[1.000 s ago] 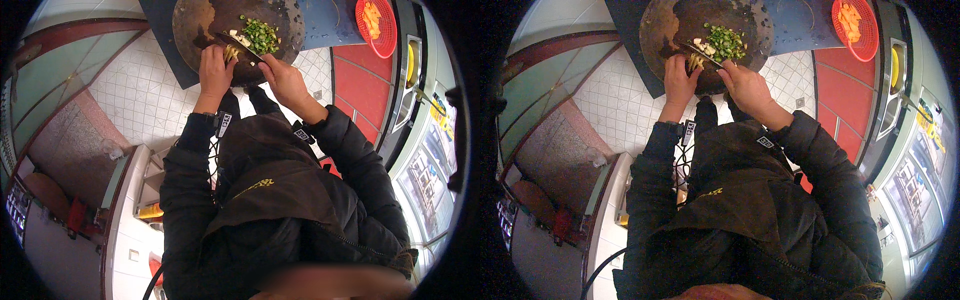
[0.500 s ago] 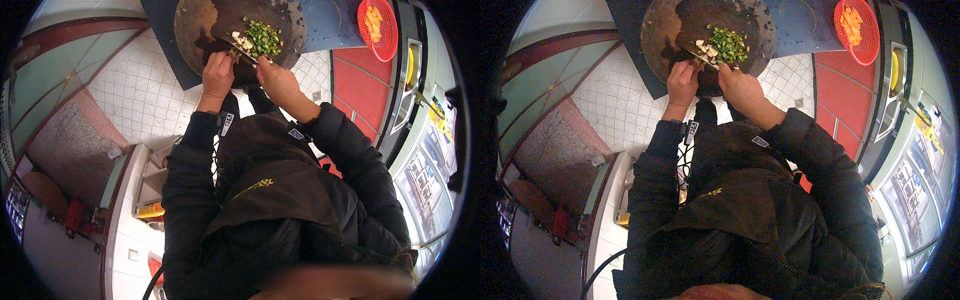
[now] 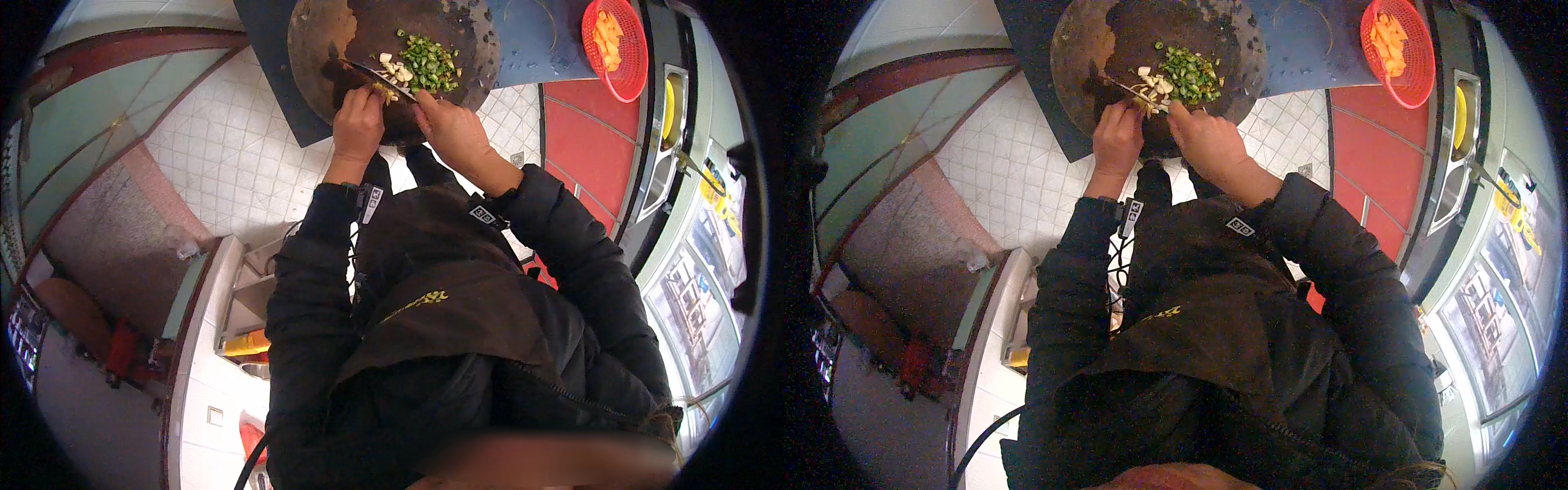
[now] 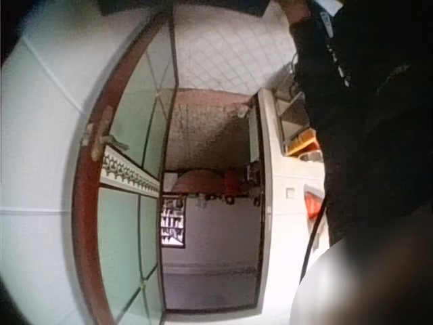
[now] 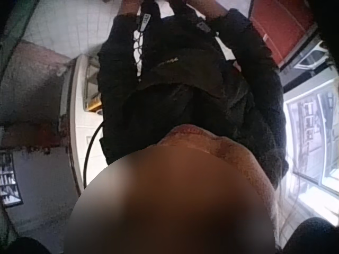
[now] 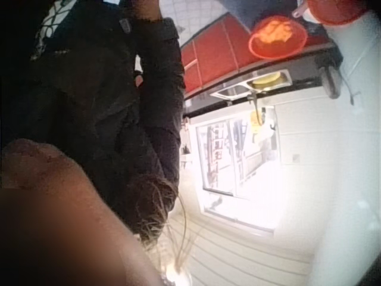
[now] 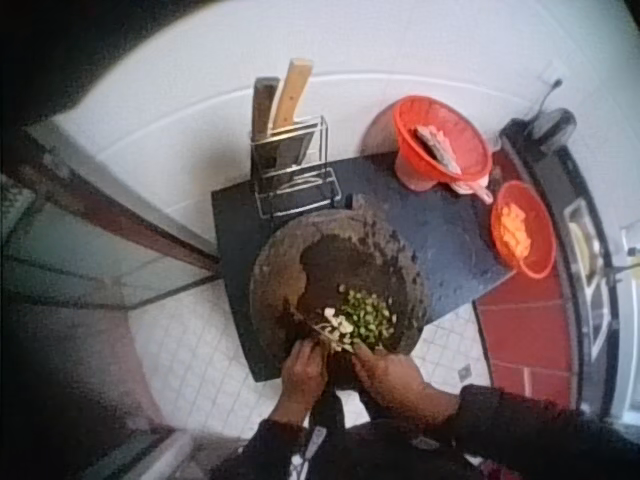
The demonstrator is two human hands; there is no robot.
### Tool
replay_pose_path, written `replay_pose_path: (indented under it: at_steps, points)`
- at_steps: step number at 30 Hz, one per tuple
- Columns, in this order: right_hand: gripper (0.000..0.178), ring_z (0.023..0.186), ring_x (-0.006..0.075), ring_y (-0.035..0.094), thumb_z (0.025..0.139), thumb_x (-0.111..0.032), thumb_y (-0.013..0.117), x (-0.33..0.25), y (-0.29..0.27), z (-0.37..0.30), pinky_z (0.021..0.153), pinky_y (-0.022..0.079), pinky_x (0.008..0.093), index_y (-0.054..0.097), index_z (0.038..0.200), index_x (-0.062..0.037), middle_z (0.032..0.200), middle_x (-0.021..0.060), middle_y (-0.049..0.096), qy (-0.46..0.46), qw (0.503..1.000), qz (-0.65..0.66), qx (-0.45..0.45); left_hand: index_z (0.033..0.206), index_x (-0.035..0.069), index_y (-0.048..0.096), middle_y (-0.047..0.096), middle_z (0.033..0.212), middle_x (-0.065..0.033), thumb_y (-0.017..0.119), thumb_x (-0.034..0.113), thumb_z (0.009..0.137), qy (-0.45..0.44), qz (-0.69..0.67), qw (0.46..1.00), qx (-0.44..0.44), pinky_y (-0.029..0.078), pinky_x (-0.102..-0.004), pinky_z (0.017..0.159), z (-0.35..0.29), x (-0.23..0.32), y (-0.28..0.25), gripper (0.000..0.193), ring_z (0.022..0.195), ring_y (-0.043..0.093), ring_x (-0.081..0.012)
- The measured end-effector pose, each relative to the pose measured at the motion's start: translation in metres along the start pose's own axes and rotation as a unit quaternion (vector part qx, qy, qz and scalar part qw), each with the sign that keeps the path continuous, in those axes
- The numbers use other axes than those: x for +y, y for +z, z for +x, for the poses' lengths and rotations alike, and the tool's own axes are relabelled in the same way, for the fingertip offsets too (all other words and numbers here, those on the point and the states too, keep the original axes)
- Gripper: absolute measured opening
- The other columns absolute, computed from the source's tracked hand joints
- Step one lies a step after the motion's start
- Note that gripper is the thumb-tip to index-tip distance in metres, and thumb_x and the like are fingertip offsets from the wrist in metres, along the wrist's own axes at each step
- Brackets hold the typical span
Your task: The person peels garlic cloves by hand, discards the skins, then washes the cloves in a bowl of water. Finally, the person chops the garlic on a cutting board using a knife.
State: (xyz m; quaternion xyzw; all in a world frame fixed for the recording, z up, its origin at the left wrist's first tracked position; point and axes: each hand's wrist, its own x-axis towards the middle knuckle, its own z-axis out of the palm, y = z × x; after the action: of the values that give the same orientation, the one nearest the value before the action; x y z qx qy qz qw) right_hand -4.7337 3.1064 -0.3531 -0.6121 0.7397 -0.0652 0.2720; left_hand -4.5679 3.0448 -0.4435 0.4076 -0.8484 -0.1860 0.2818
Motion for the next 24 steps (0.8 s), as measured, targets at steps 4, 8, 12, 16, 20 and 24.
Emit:
replay_pose_path:
  at_steps: [4,8,12,16,20,24]
  points:
    - [0.018,0.064,0.0426,0.065,0.099,-0.028,0.051,0.000,0.001,0.001,0.057,0.053,0.0538,0.049,0.104,-0.0111,0.073,0.0192,0.065,0.013,0.999,-0.013,-0.026,0.086,0.004,0.067,0.066,0.095,-0.0080,0.072,0.003,0.078,-0.010,-0.038,0.999,0.006,0.054,-0.0375,0.073,0.002,-0.002,0.000,0.009,0.084,0.064,-0.0289]
    - [0.017,0.065,0.0425,0.065,0.099,-0.027,0.052,-0.001,0.014,0.005,0.057,0.052,0.0541,0.049,0.102,-0.0107,0.074,0.0186,0.066,0.022,0.999,-0.005,-0.028,0.081,0.004,0.065,0.066,0.094,-0.0082,0.072,0.002,0.075,-0.017,-0.042,0.999,-0.006,0.054,-0.0381,0.072,0.001,-0.003,-0.001,0.010,0.083,0.063,-0.0300]
    - [0.017,0.068,0.0432,0.064,0.098,-0.026,0.055,-0.002,0.026,0.011,0.058,0.050,0.0543,0.049,0.099,-0.0098,0.075,0.0184,0.065,0.001,1.000,0.006,0.025,0.079,0.004,0.063,0.065,0.096,-0.0088,0.071,0.001,0.074,-0.021,-0.025,0.999,-0.013,0.054,-0.0389,0.072,-0.001,-0.001,-0.002,0.010,0.084,0.063,-0.0308]
    - [0.017,0.070,0.0432,0.064,0.098,-0.025,0.056,-0.001,0.016,0.011,0.059,0.050,0.0535,0.050,0.100,-0.0091,0.075,0.0185,0.065,0.008,0.999,0.036,0.030,0.081,0.003,0.063,0.064,0.098,-0.0100,0.069,0.002,0.078,-0.012,-0.021,1.000,0.001,0.055,-0.0401,0.074,-0.001,0.002,-0.002,0.006,0.085,0.063,-0.0312]
    - [0.017,0.071,0.0435,0.064,0.098,-0.025,0.055,-0.007,-0.001,0.001,0.061,0.050,0.0543,0.051,0.101,-0.0090,0.077,0.0192,0.066,0.015,1.000,0.017,-0.010,0.082,0.002,0.064,0.064,0.098,-0.0112,0.068,0.003,0.080,-0.017,-0.009,1.000,-0.003,0.055,-0.0404,0.075,-0.001,0.005,-0.003,0.005,0.087,0.064,-0.0316]
    - [0.018,0.069,0.0446,0.064,0.098,-0.026,0.054,-0.010,-0.005,-0.001,0.060,0.050,0.0557,0.052,0.104,-0.0095,0.077,0.0206,0.066,0.042,0.998,-0.004,-0.052,0.082,0.002,0.063,0.063,0.097,-0.0124,0.068,0.002,0.079,-0.017,-0.016,1.000,-0.002,0.055,-0.0400,0.074,0.000,0.004,-0.003,0.005,0.087,0.064,-0.0325]
